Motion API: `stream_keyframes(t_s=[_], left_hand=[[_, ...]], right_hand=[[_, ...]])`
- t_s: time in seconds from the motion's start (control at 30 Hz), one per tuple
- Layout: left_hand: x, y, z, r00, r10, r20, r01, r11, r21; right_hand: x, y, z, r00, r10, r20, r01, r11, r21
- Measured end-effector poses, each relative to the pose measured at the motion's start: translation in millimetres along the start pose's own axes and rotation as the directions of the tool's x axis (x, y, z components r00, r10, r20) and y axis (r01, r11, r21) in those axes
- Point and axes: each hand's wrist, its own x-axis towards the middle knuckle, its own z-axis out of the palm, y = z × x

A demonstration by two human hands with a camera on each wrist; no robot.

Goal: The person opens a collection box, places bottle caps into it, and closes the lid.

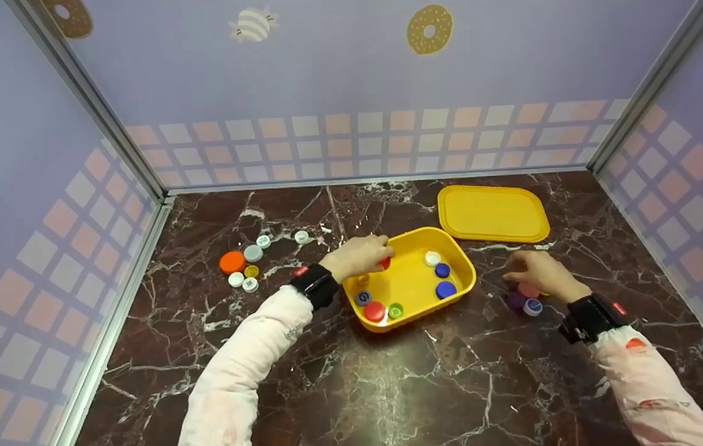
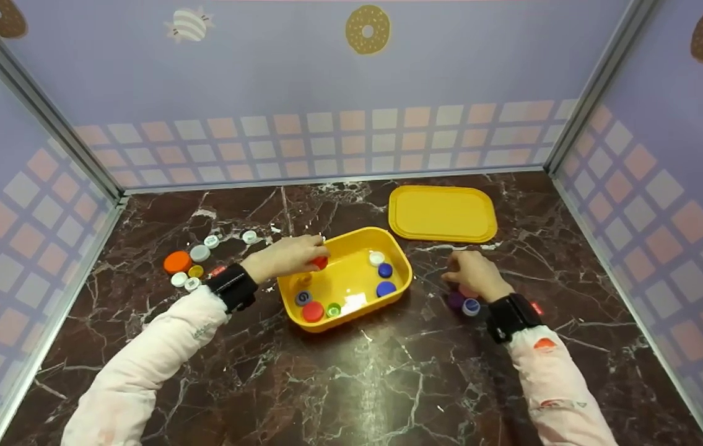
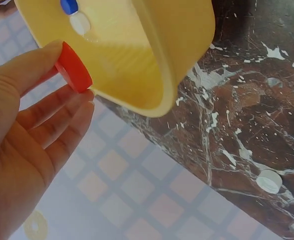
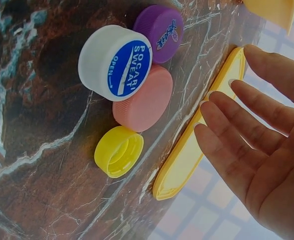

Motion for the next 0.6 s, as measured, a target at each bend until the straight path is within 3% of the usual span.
stream_keyframes(t_s=[0.23,0.6], left_hand=[[12.0,4.4,3.4,0.998,0.027,0.054,-0.027,1.000,0.007],[26.1,5.7,13.3,0.989,-0.003,0.149,0.006,1.000,-0.014]], right_hand=[[-3.7,0.9,-2.1,1.000,0.014,-0.002,-0.014,1.000,0.019],[-8.2,6.0,-1.3,1.000,0.009,-0.014,-0.009,1.000,-0.010]])
